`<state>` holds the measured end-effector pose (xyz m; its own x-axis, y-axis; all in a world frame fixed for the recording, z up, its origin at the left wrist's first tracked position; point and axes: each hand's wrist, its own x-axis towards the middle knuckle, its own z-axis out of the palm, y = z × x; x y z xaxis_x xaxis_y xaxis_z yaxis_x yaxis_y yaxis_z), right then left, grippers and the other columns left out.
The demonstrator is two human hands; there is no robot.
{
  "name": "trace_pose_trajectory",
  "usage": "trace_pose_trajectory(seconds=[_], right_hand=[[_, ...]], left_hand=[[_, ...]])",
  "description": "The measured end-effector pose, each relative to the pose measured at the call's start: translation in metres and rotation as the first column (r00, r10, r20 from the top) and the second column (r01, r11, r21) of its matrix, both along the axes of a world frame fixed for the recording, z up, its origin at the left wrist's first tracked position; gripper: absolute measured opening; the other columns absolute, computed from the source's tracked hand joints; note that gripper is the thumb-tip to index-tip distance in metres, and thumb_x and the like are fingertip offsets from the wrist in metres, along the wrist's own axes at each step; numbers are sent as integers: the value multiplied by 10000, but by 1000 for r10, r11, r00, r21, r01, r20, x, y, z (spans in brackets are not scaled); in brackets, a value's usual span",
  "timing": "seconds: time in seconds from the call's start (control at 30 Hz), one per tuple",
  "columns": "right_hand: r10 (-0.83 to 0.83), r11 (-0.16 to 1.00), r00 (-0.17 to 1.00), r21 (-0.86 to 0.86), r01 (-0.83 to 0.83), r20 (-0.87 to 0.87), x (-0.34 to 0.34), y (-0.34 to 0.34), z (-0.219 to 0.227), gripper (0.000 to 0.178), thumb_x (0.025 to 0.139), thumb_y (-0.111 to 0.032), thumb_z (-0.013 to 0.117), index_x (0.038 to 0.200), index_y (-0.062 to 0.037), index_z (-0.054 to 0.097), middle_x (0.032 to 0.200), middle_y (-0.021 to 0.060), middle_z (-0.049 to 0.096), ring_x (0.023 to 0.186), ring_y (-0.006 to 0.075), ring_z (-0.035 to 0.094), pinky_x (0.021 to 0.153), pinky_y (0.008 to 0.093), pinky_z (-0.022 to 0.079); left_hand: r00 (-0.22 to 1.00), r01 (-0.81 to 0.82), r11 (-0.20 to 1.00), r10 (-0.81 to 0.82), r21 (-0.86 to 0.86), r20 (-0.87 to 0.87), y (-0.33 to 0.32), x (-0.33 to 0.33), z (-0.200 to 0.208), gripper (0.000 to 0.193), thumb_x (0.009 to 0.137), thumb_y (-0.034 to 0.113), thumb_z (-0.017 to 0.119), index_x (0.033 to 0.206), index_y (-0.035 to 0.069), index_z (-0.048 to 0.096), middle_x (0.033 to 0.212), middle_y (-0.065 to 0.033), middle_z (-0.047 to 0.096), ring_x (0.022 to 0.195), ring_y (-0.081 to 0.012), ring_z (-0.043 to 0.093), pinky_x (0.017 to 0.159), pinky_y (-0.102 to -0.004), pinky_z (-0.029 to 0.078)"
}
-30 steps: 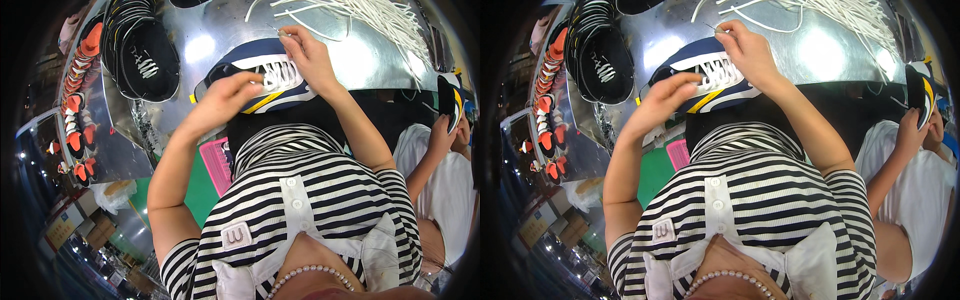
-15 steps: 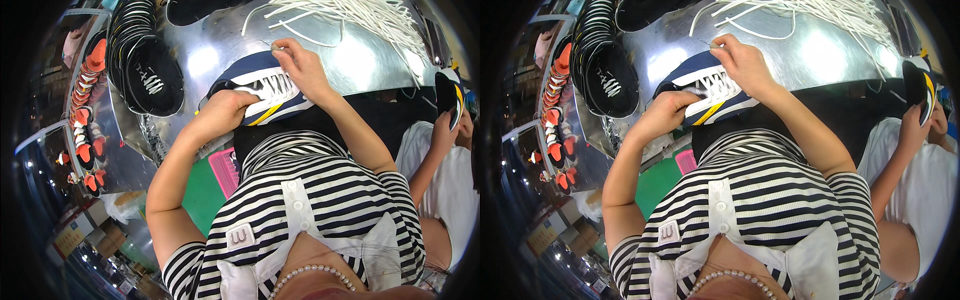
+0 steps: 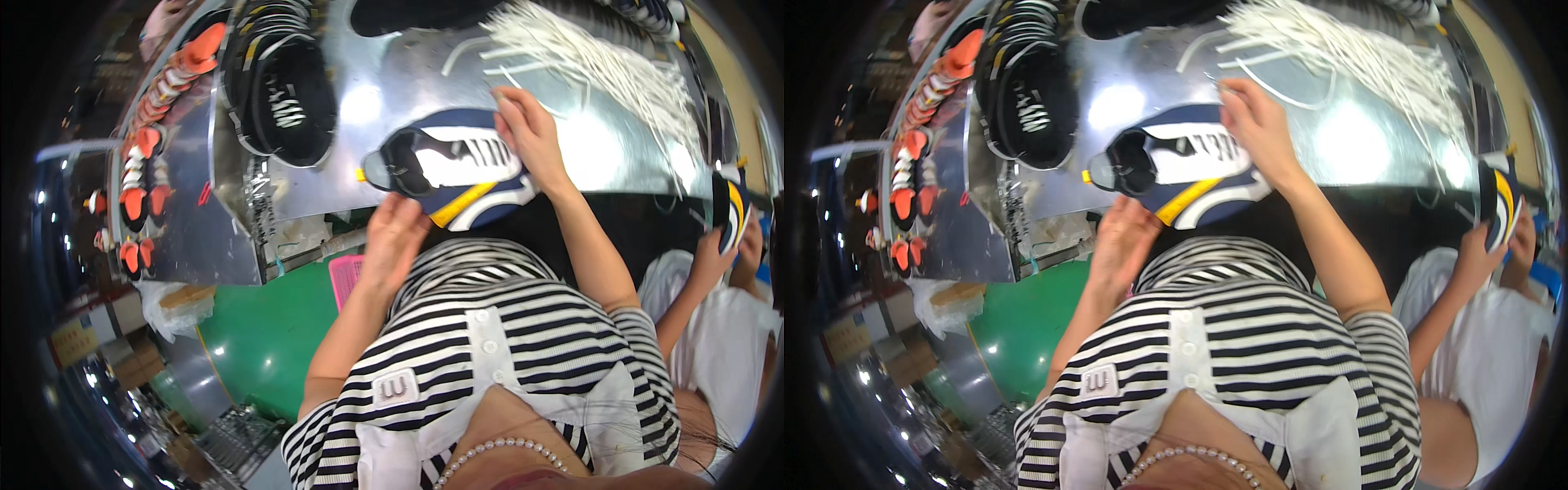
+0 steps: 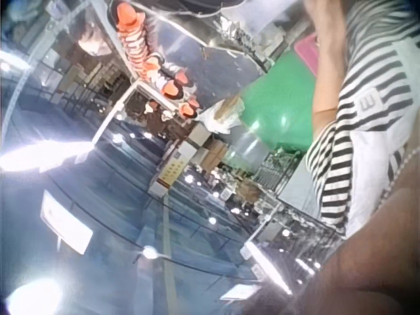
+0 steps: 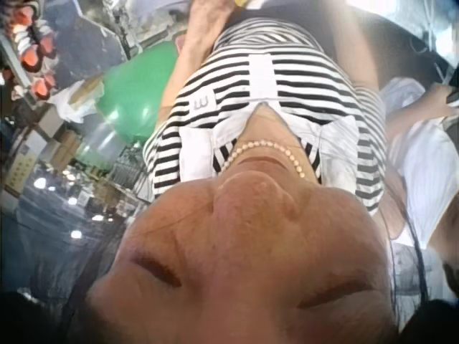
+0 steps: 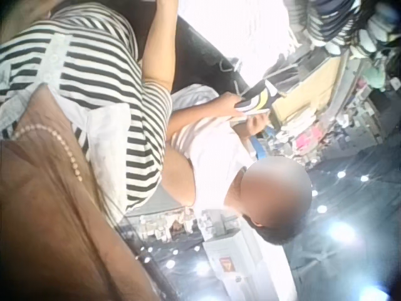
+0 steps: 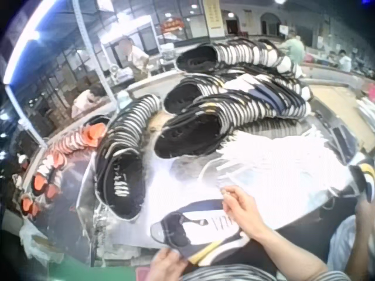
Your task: The person laces shoe uppers by threading shoelaces through the eyelets using a small hand tool.
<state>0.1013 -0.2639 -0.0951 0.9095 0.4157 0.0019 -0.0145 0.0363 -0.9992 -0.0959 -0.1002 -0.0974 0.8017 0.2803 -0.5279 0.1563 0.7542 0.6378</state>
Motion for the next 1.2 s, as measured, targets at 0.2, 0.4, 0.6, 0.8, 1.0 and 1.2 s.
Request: trace_pose_trajectory(seconds=[0.2,0.4,0.6,0.8,1.0,1.2], right_hand=[[183,937,962,331,-109,-203,1,-8,7,263,1012,-241,514,1172,-41,576,725,-33,526,545,6,388,484,159,281],[252,945,921,281,-168,-296,-9,-6,5,196,962,-166,572,1129,-76,521,812,-19,559,555,16,407,469,161,290],[64,991,996,-118,-56,66,3,-17,-13,227,859,-118,683,1052,-50,585,720,6,568,613,83,482,587,240,396],[10,912,975,-401,83,224,25,-26,2,182,842,-128,701,1001,-58,645,626,50,560,549,126,519,537,269,411],[88,808,794,-509,296,601,70,-10,-3,266,801,-96,689,1066,-113,678,738,101,659,619,262,630,591,329,493],[471,699,530,-665,264,706,123,65,-3,141,786,-123,645,922,-97,672,773,88,683,714,294,668,627,393,521]], left_hand=[[880,171,976,-89,-136,466,-26,25,50,298,872,111,711,1138,41,596,1035,-55,648,814,-146,608,630,-282,504],[968,-90,53,-229,995,100,4,52,132,252,800,35,693,1025,-48,618,888,-112,663,782,-150,638,717,-299,514],[851,465,-464,469,754,-236,176,172,30,391,915,329,548,972,-57,577,999,-253,613,842,-413,658,718,-483,547],[909,373,-752,414,543,-51,275,219,4,454,934,423,542,955,-29,573,909,-240,633,783,-372,660,672,-434,545],[997,82,-623,41,778,-72,169,178,65,518,923,328,621,1249,-60,515,1206,-243,559,991,-402,623,818,-435,534],[990,-139,-651,-76,746,118,132,233,76,270,822,213,725,995,38,613,928,-138,621,842,-330,614,743,-433,481]])
